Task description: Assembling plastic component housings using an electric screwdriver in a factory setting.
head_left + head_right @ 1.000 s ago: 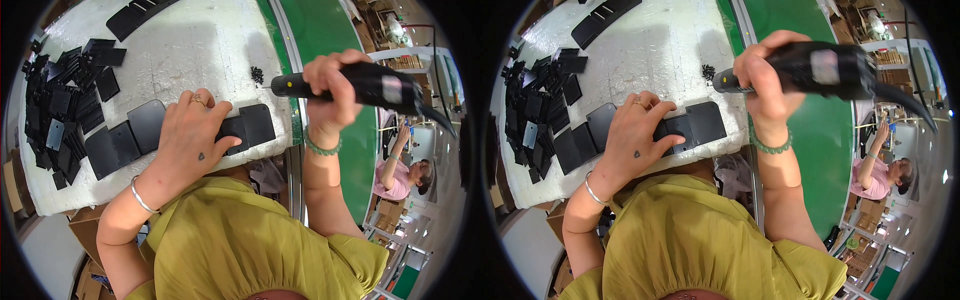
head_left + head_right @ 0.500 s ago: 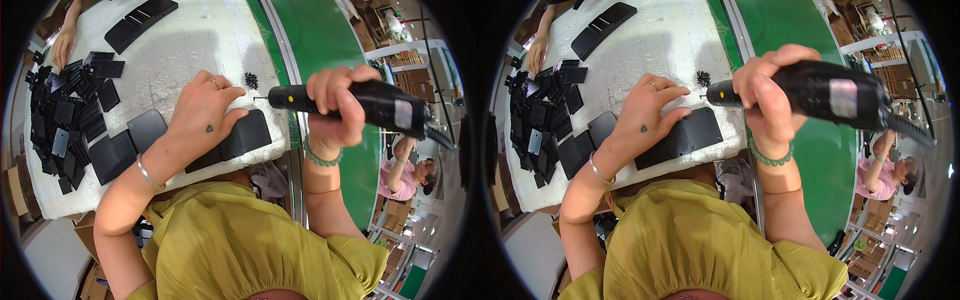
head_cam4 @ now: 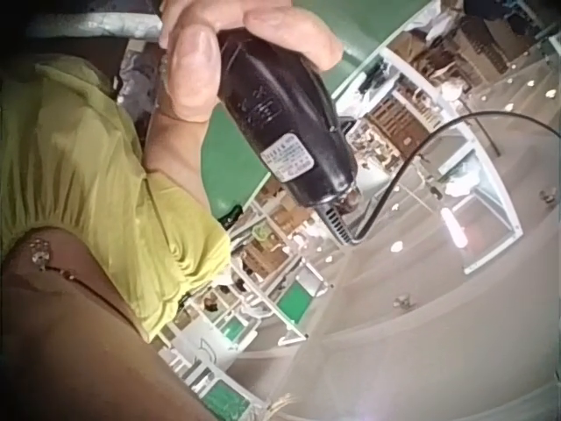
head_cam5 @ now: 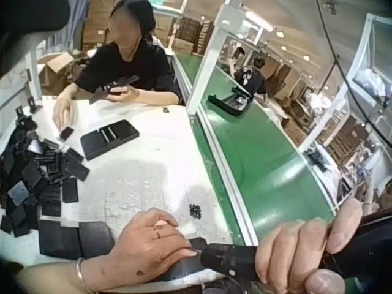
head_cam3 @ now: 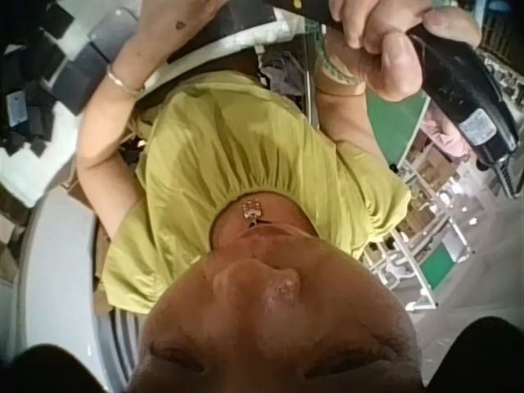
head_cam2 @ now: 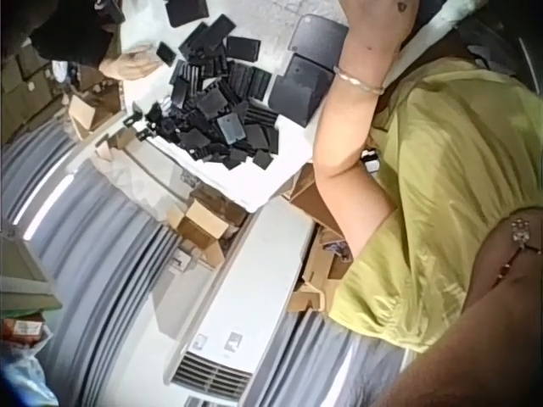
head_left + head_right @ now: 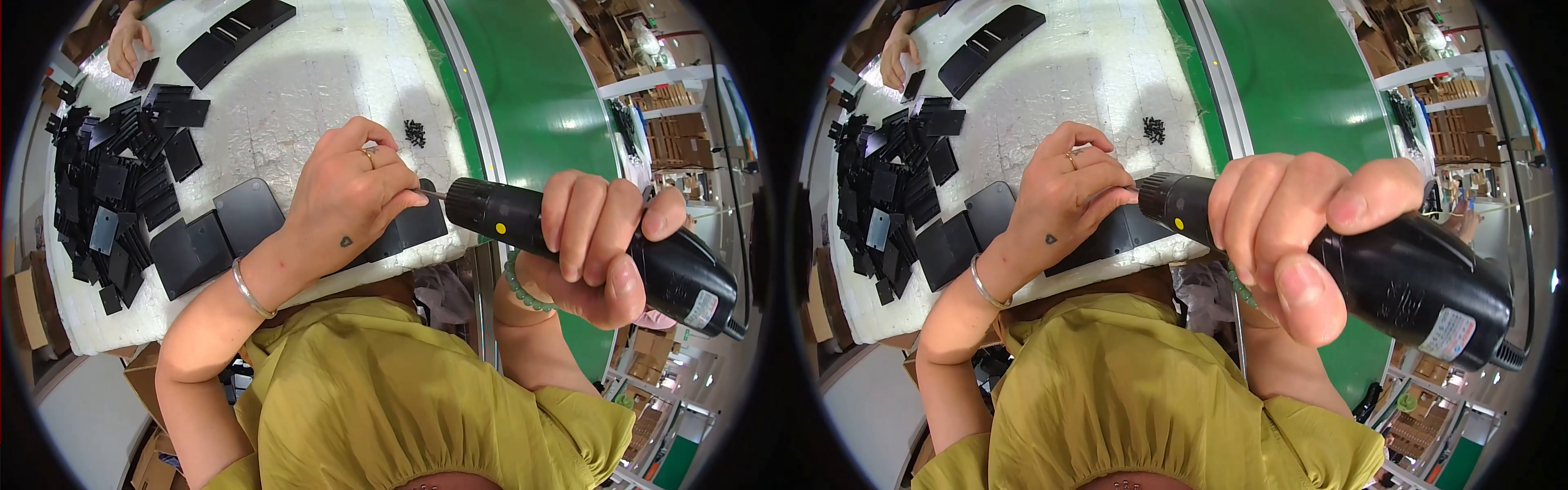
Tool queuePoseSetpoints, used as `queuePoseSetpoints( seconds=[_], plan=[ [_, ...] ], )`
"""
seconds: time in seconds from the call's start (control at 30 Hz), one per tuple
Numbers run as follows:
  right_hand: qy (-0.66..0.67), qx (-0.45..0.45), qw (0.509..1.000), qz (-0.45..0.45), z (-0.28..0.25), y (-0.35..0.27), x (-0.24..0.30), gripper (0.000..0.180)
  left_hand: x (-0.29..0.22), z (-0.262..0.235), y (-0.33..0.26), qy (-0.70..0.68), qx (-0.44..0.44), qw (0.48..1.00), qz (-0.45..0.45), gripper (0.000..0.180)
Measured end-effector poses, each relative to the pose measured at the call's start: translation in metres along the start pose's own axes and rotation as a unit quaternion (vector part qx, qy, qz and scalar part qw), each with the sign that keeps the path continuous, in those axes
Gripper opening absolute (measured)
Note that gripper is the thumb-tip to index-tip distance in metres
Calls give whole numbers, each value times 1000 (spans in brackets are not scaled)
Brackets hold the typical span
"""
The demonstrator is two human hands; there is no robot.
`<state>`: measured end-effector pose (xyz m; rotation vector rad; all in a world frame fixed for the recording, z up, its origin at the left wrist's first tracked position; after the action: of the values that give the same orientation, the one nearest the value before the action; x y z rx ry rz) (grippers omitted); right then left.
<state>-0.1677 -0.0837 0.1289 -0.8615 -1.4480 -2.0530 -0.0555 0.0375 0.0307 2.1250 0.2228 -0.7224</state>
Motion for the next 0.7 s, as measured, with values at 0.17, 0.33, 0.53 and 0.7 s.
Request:
queuePoseSetpoints(
  seconds=[0.17, 0.33, 0.53, 0.7],
  plan=[
    [-12, 69, 998, 1, 4, 0, 0, 29, -6, -7, -4, 22, 10, 998, 58, 14],
    [-3, 66, 998, -14, 9, -8, 1, 30, -10, -14, -12, -19, 49, 999, -2, 19],
    [-45, 42, 997, 38, 11, -22, -10, 33, -8, -31, -14, -38, 93, 989, -109, 69],
    [-43, 35, 997, 49, 15, -29, -8, 32, 0, -32, -30, 10, 133, 988, -81, 65]
  ],
)
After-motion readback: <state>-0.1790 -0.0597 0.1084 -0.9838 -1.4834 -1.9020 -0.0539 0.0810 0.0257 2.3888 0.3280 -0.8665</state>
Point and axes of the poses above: each hand's wrist, its own y-axis towards the middle knuckle, its own z-axis out of the palm, x = y × z, the point moved 2 cm from there along y, towards the middle knuckle, and after that the axes turned 7 degrees about -x, right-handed, at the moved point
